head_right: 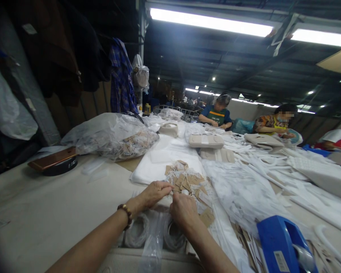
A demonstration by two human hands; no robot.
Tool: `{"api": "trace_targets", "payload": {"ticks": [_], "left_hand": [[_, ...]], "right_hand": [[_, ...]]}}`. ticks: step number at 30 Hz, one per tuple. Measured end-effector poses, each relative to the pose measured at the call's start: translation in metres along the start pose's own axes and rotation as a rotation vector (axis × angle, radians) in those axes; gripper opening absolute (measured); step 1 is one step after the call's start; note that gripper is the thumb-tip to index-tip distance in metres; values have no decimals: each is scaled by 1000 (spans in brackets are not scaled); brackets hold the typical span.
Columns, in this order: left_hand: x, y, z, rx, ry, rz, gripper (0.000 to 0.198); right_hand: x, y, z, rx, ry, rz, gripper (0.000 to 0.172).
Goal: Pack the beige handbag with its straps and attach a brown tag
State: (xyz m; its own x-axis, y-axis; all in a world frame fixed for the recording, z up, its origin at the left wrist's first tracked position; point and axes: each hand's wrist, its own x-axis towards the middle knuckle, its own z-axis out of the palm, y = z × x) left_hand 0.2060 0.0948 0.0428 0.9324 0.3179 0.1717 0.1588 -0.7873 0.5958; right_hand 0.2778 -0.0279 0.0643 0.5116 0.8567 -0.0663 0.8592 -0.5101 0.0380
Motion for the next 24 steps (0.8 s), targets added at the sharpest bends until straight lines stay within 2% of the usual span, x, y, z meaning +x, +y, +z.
{"api": "trace_targets", "payload": {"ticks": [6, 14, 19, 24], "left_hand": [[16, 9, 2, 22, -28, -119, 25], [13, 28, 3, 170, 16, -301, 21], [13, 20, 0, 255, 25, -317, 22], [10, 7, -9, 287, -61, -299, 19]], "right_hand": [[-2, -2, 2, 3, 11, 25, 27], [0, -4, 4, 17, 10, 45, 29], [-2, -4, 6, 26, 19, 42, 29], [-1, -3, 8, 36, 31, 34, 28]]}}
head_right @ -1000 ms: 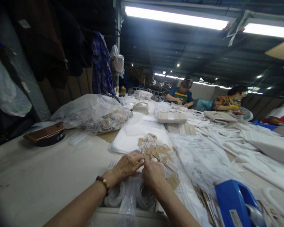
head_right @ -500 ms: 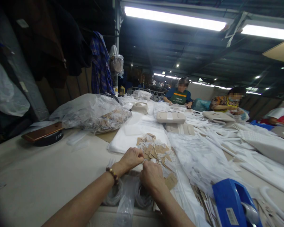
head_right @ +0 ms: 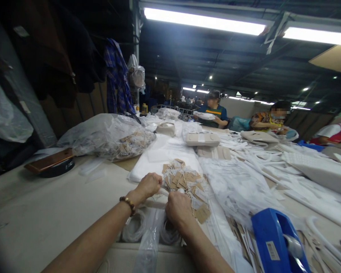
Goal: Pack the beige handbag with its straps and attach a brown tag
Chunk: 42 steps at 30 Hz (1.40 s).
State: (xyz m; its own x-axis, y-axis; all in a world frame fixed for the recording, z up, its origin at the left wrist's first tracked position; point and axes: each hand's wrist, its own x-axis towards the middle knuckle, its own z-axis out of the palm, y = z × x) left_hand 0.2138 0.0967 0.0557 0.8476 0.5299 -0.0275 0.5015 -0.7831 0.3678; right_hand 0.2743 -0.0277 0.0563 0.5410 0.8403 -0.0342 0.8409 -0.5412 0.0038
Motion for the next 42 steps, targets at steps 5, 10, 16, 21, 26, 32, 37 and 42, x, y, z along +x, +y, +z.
{"api": "trace_targets", "payload": {"ticks": [5, 10, 16, 21, 26, 32, 37, 42], "left_hand": [[-5, -10, -9, 45, -63, -57, 21], [-13, -22, -21, 78, -140, -110, 21], [-15, -16, -27, 54, -211, -51, 22], [-18, -10, -10, 36, -168, 11, 25], [-32, -15, 2, 130, -50, -72, 21], [-48, -7, -6, 169, 0, -217, 14], [-59, 32, -5, 125, 89, -124, 23], [-43, 47, 21, 1, 18, -87, 16]], "right_hand": [[-1, 0, 0, 7, 7, -3, 29], [-1, 0, 1, 13, 11, -2, 30], [-3, 0, -1, 19, 10, -29, 29], [-7, 1, -4, 20, 14, -29, 29], [-7, 2, -2, 26, 13, -25, 29], [-6, -1, 2, 67, 5, -25, 28], [-2, 8, -6, 140, -14, -35, 24], [5, 28, -23, 203, -27, -67, 24]]}}
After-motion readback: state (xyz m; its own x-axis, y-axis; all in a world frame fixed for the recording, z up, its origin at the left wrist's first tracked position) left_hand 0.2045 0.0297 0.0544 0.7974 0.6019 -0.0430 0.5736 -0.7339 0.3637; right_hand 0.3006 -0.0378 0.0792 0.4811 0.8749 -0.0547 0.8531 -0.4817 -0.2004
